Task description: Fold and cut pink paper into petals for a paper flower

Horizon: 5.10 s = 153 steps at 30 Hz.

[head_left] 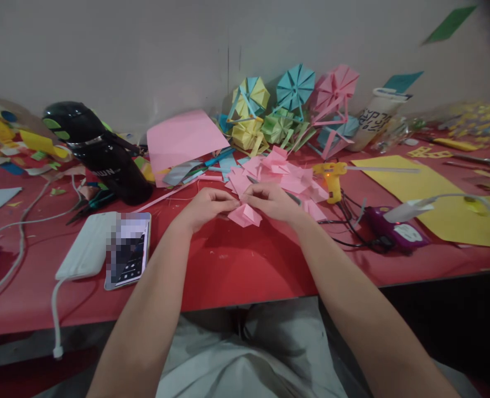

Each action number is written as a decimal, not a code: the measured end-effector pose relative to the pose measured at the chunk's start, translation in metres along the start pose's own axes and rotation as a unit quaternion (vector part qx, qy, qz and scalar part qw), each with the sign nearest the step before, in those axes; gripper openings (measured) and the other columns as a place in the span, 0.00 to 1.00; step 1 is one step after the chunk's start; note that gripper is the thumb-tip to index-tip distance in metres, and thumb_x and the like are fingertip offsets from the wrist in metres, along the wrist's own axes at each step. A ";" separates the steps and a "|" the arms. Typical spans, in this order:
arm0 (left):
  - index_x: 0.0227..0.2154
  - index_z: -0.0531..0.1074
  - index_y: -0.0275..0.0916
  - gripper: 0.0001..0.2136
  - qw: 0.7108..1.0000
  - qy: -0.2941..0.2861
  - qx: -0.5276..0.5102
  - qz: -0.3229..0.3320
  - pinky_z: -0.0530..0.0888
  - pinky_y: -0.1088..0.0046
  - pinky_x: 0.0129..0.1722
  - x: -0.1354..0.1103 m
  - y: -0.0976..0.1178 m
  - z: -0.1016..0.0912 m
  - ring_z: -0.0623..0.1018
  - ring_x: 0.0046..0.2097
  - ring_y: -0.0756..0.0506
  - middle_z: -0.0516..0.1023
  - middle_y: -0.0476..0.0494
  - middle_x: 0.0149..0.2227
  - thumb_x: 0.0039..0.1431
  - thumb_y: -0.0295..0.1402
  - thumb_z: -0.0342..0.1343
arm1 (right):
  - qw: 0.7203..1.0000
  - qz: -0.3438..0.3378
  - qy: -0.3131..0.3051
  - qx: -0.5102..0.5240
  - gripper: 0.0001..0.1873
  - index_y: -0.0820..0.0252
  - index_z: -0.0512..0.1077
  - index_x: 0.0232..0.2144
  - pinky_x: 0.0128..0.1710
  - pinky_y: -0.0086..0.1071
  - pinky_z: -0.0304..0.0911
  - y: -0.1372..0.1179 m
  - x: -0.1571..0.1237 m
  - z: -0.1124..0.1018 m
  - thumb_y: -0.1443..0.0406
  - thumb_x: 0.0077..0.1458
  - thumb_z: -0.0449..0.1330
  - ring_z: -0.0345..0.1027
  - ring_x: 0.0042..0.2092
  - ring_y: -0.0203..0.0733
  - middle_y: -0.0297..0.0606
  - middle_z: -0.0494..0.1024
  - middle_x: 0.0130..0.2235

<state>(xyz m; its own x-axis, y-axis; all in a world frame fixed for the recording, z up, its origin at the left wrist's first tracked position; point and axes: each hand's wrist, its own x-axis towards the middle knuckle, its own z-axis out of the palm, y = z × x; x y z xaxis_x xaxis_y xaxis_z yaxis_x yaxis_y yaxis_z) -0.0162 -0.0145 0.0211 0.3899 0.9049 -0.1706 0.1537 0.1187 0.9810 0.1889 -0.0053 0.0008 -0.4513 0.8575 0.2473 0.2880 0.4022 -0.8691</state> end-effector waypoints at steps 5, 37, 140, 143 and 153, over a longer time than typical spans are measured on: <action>0.28 0.81 0.37 0.11 1.000 -0.006 -0.005 -0.017 0.78 0.68 0.34 -0.001 -0.002 -0.003 0.79 0.32 0.48 0.79 0.44 0.30 0.46 0.40 0.70 | 1.000 -0.007 0.015 0.006 0.19 0.59 0.72 0.25 0.31 0.33 0.58 0.004 0.002 0.000 0.51 0.57 0.61 0.60 0.29 0.36 0.33 0.71 0.27; 0.34 0.85 0.41 0.07 0.944 0.250 0.071 0.204 0.78 0.62 0.52 0.012 -0.012 0.003 0.84 0.45 0.42 0.86 0.43 0.39 0.51 0.35 0.68 | 0.977 -0.043 0.206 0.027 0.16 0.58 0.74 0.34 0.35 0.33 0.66 0.006 0.008 0.007 0.51 0.58 0.62 0.70 0.36 0.39 0.39 0.78 0.35; 0.48 0.76 0.37 0.23 0.960 0.188 0.020 0.209 0.81 0.61 0.45 0.025 -0.022 0.003 0.83 0.47 0.39 0.84 0.38 0.46 0.47 0.33 0.68 | 0.970 0.006 0.162 0.183 0.21 0.56 0.66 0.33 0.36 0.37 0.73 0.011 0.010 0.020 0.53 0.47 0.71 0.74 0.31 0.38 0.31 0.76 0.27; 0.48 0.78 0.38 0.22 0.954 0.194 0.046 0.225 0.81 0.62 0.45 0.023 -0.019 0.004 0.83 0.44 0.41 0.85 0.41 0.42 0.47 0.28 0.65 | 0.974 0.005 0.162 0.157 0.21 0.56 0.65 0.33 0.36 0.36 0.71 0.014 0.011 0.021 0.53 0.48 0.70 0.72 0.32 0.37 0.31 0.74 0.29; 0.52 0.78 0.42 0.23 0.942 0.184 0.107 0.258 0.80 0.61 0.48 0.023 -0.024 0.005 0.82 0.46 0.42 0.83 0.44 0.49 0.50 0.26 0.62 | 0.976 0.015 0.160 0.148 0.17 0.57 0.68 0.31 0.35 0.33 0.66 0.009 0.011 0.016 0.53 0.48 0.68 0.66 0.32 0.35 0.33 0.72 0.31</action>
<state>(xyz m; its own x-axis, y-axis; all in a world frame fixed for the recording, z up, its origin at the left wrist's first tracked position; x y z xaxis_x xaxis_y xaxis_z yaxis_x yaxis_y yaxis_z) -0.0059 0.0015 -0.0068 0.1275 0.9045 0.4070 0.2241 -0.4260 0.8765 0.1728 0.0020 -0.0113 -0.1451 0.9430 0.2994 0.0188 0.3052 -0.9521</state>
